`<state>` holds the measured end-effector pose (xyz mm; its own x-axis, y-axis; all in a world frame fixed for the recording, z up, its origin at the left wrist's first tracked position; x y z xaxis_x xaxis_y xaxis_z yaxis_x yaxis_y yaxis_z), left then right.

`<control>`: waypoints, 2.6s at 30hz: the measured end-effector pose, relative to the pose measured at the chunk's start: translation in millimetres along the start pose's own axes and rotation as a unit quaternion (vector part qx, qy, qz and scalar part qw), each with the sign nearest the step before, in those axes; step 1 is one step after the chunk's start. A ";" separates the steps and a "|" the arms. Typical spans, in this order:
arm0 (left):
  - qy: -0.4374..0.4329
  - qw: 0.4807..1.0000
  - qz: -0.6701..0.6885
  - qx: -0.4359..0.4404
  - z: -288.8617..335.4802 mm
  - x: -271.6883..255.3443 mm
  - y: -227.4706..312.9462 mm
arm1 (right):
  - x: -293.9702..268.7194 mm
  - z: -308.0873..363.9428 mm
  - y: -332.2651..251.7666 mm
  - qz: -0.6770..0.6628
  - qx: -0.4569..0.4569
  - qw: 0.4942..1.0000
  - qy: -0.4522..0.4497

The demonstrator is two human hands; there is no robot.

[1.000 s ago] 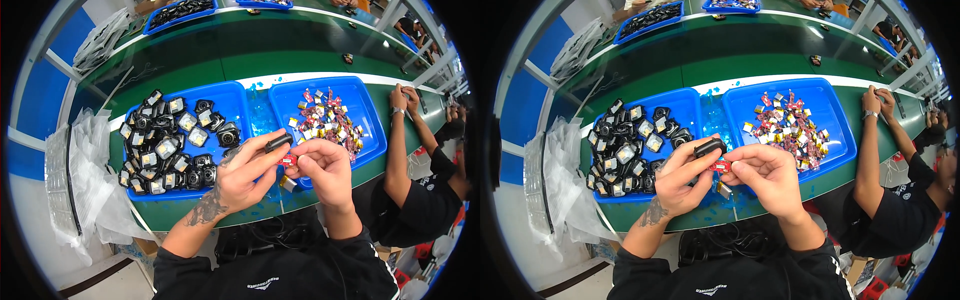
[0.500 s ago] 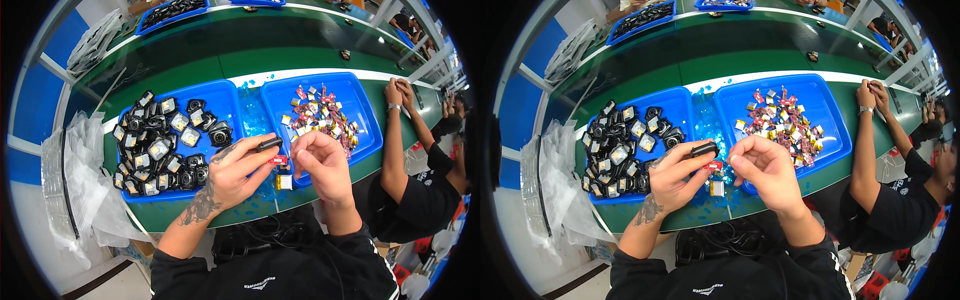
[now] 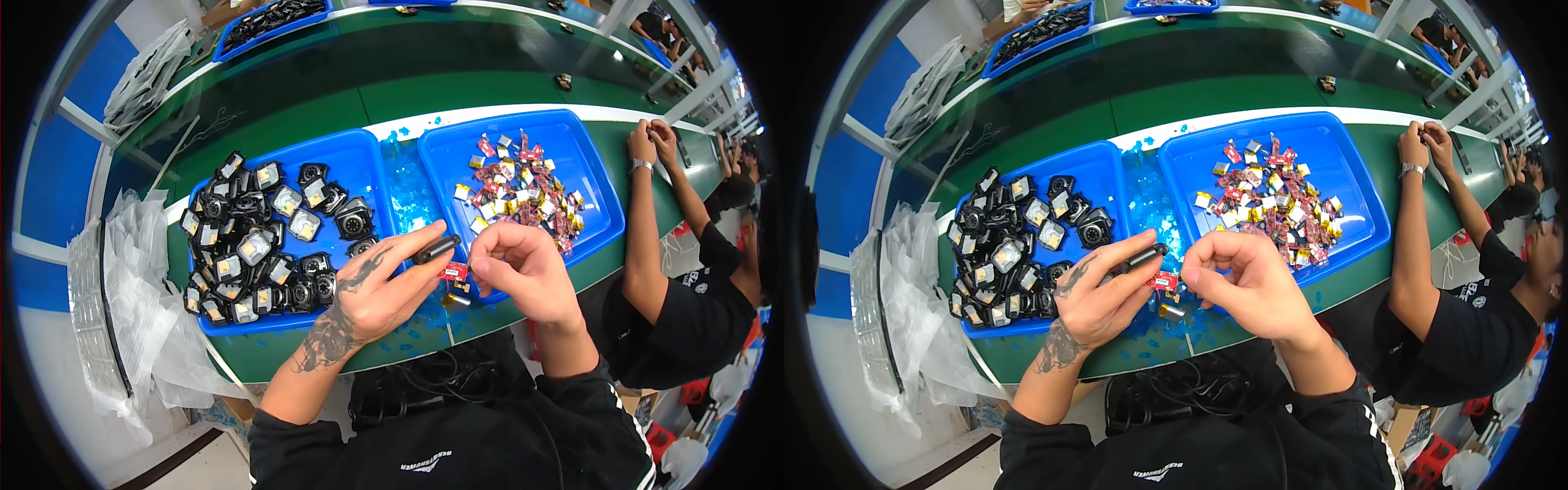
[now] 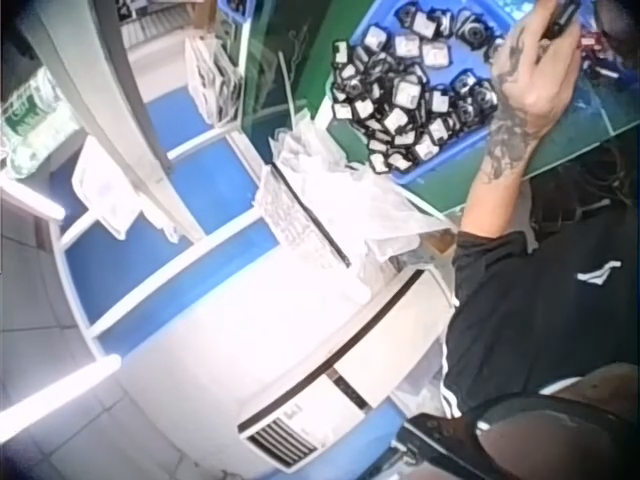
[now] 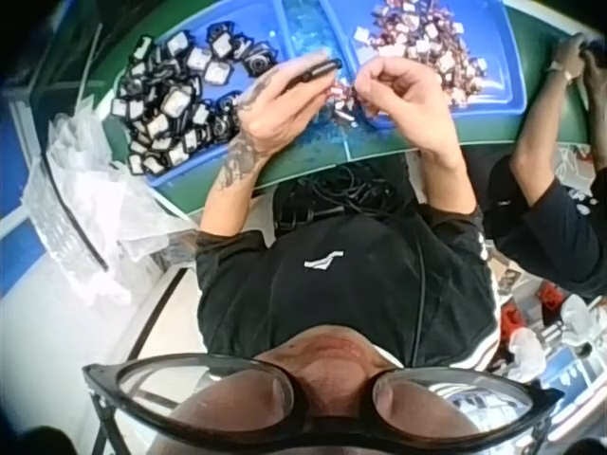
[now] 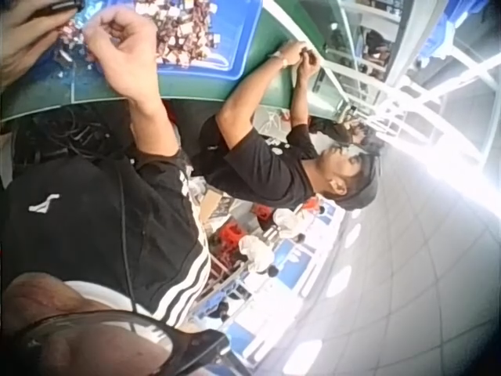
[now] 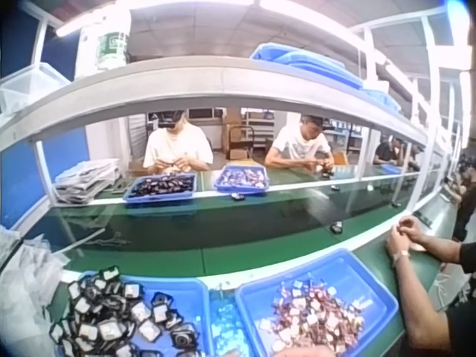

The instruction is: Manually assemble small electronic components, specifically smart watch bodies, at a factory workbench.

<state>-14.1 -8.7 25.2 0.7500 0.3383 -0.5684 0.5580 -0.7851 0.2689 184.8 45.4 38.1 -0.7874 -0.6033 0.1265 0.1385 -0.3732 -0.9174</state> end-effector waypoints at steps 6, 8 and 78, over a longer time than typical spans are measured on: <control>-0.011 1.000 0.008 0.013 1.9 0.2 -2.2 | 2.5 3.1 -4.2 0.008 0.018 1.000 -0.001; -0.008 0.999 -0.018 0.032 3.2 1.0 -2.3 | 2.6 2.4 -3.7 -0.001 0.037 0.999 -0.001; 0.166 0.968 0.157 0.105 -55.6 -149.2 106.3 | -120.4 -264.1 -49.4 0.442 -0.009 0.844 0.304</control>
<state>-47.0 -113.7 181.8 0.9633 0.1867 -0.1926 0.2255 -0.9526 0.2043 114.1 322.6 -31.5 -0.5451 -0.1643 -0.8221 0.8281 0.0474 -0.5585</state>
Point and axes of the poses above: each hand's wrist, its own z-axis away from the middle knuckle, its own x-axis out of the palm, y = z × x, the point moved 1 cm from there along -z, towards the middle knuckle, and after that the axes turned 15 degrees about x, right-handed, at the moved point
